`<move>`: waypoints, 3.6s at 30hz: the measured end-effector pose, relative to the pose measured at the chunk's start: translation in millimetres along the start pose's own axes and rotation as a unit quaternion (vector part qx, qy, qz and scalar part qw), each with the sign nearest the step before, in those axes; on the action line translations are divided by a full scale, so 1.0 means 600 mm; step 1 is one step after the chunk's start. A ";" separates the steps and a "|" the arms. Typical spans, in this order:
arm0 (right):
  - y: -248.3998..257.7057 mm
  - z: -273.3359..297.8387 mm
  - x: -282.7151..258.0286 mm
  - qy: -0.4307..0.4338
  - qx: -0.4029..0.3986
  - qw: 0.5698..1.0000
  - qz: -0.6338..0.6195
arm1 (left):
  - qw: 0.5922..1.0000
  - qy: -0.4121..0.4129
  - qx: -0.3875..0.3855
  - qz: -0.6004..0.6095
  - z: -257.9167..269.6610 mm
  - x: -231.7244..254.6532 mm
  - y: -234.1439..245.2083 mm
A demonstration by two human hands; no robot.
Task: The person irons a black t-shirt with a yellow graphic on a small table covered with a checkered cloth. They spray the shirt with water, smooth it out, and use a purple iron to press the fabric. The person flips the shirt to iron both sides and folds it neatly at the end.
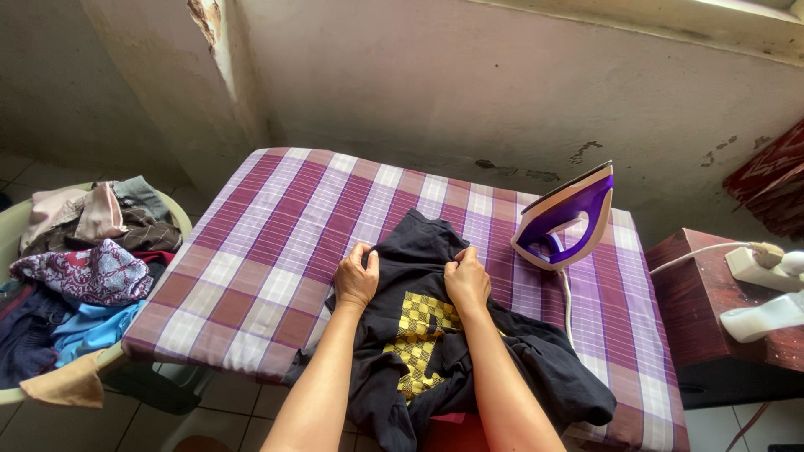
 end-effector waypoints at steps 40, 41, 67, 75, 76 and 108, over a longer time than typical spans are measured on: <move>0.023 -0.064 0.043 0.160 -0.119 0.977 0.072 | 0.909 0.162 -0.216 0.317 -0.161 0.024 -0.213; 0.019 -0.065 0.039 0.161 -0.121 0.976 0.084 | 0.894 0.132 -0.195 0.381 -0.161 0.039 -0.202; 0.294 -0.114 0.131 0.119 0.168 0.963 -0.174 | 0.933 0.223 -0.251 0.131 -0.092 -0.007 -0.064; 0.291 -0.096 0.110 0.084 0.143 0.963 -0.212 | 0.936 0.228 -0.229 0.139 -0.083 -0.012 -0.061; 0.291 -0.096 0.110 0.099 0.153 0.960 -0.213 | 0.937 0.224 -0.229 0.139 -0.084 -0.013 -0.058; 0.297 -0.094 0.062 0.112 0.113 0.981 -0.110 | 0.915 0.254 -0.256 0.182 -0.072 0.000 -0.036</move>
Point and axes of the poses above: each hand's wrist, its own z-axis away from the middle knuckle, its own y-axis out of the back of the hand, x = y × z, the point moved 6 cm from there along -z, towards the middle knuckle, and after that the axes turned 4 degrees about -x, right-handed, at the moved point
